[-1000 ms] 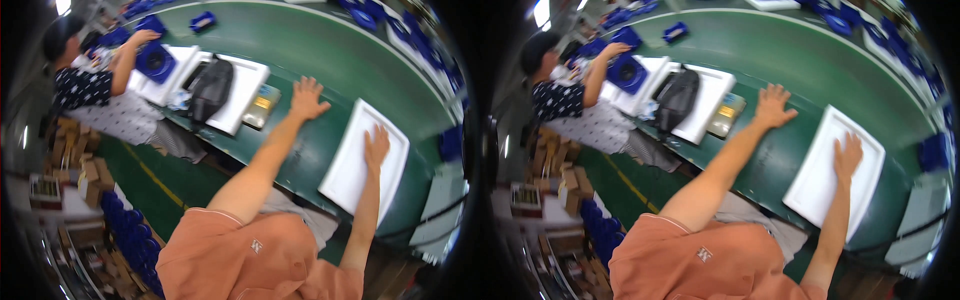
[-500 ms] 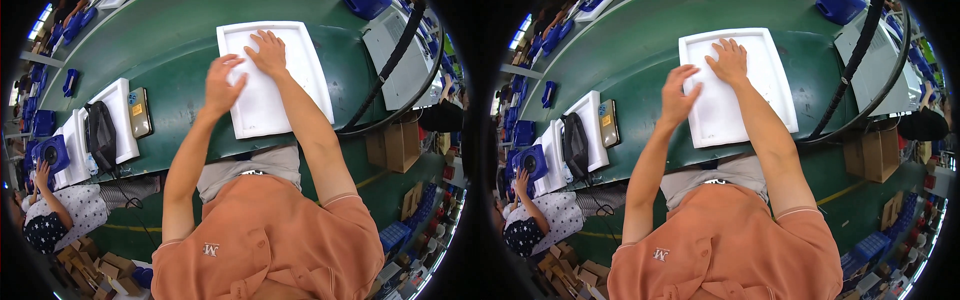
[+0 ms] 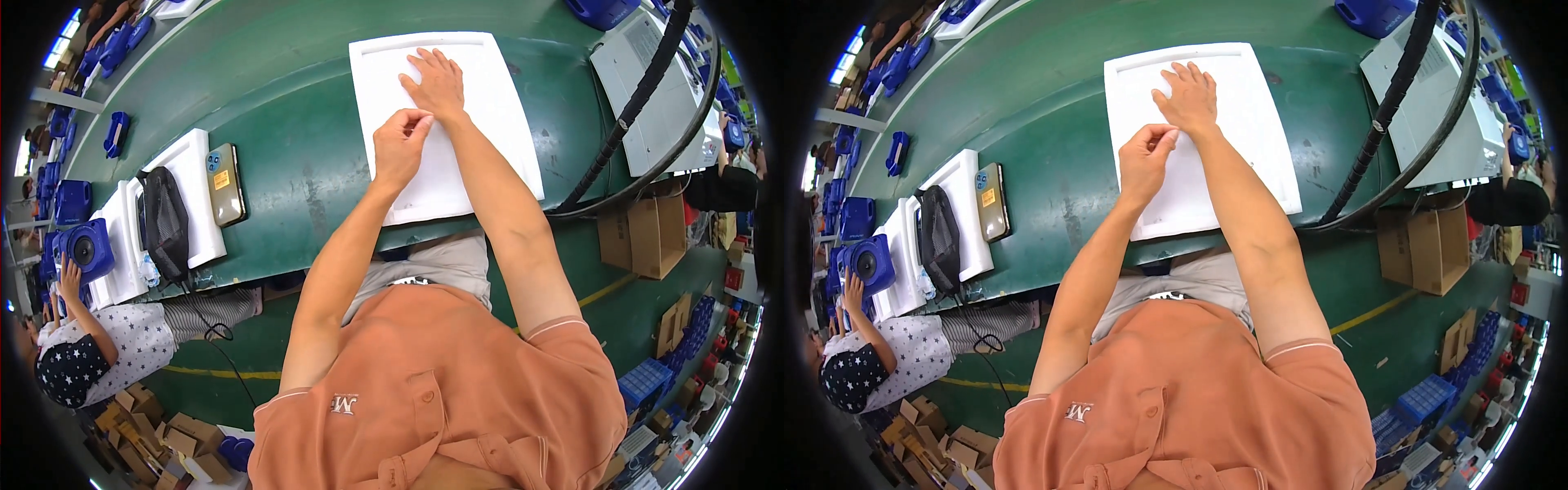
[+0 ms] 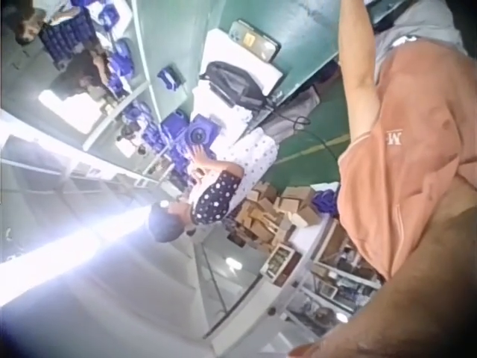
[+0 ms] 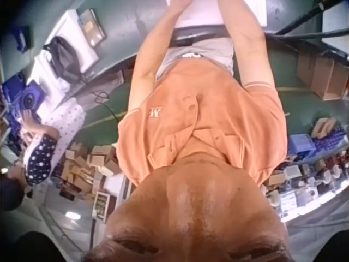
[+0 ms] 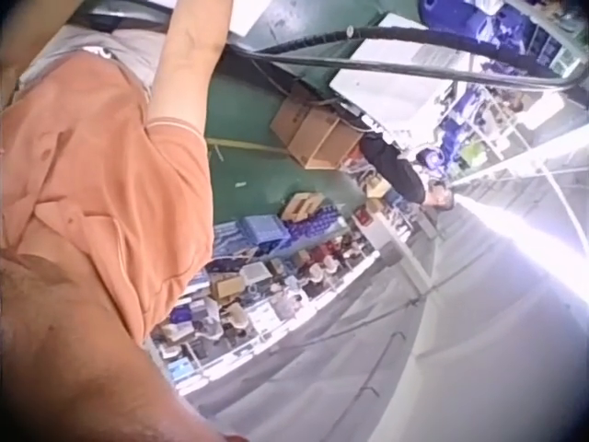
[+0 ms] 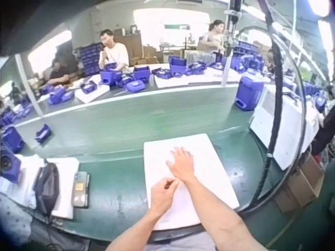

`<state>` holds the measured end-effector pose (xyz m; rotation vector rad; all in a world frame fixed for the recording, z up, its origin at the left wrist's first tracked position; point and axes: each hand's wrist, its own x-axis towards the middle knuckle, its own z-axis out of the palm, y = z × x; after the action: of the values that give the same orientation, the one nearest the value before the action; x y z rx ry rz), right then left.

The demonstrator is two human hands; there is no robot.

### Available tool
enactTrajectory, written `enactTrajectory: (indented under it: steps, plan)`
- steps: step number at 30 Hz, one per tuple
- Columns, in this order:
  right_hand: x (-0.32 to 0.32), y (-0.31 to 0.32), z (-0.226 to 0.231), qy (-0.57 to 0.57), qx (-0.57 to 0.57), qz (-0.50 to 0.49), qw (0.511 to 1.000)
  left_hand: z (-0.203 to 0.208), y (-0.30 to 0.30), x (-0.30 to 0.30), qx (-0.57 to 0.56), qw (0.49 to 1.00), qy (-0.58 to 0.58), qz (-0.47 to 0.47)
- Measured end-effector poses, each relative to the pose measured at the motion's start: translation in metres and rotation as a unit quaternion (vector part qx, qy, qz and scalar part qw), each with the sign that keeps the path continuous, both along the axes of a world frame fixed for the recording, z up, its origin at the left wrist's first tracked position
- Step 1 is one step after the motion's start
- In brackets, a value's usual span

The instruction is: The person assembles blue electronic portable devices on an assembly line by driving screws into components with an electric screwdriver.

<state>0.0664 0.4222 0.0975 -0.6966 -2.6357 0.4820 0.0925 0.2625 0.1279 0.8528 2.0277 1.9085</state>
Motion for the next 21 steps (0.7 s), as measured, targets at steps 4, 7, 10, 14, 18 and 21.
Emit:
enactTrajectory:
  steps: [4,7,10,14,18,21]
  plan:
    - [0.002,0.000,0.001,-0.003,-0.006,-0.005,1.000,0.005,-0.002,0.003,0.002,0.999,-0.039,0.009]
    - [0.001,-0.001,0.000,0.006,-0.002,0.005,1.000,0.007,0.001,0.007,-0.010,0.997,0.066,-0.034]
    - [0.003,-0.002,-0.001,0.017,0.007,0.011,1.000,0.004,-0.002,0.006,-0.033,0.993,0.094,-0.058]
    - [0.003,-0.001,-0.001,0.012,0.030,-0.006,0.999,0.007,-0.006,0.006,-0.033,0.997,0.056,-0.048]
    - [0.002,-0.003,0.002,0.018,0.025,0.000,1.000,0.016,-0.003,0.011,0.044,0.989,0.119,-0.076]
    - [0.001,-0.005,0.004,0.014,0.036,0.000,0.999,0.021,0.000,0.016,0.057,0.978,0.151,-0.130]
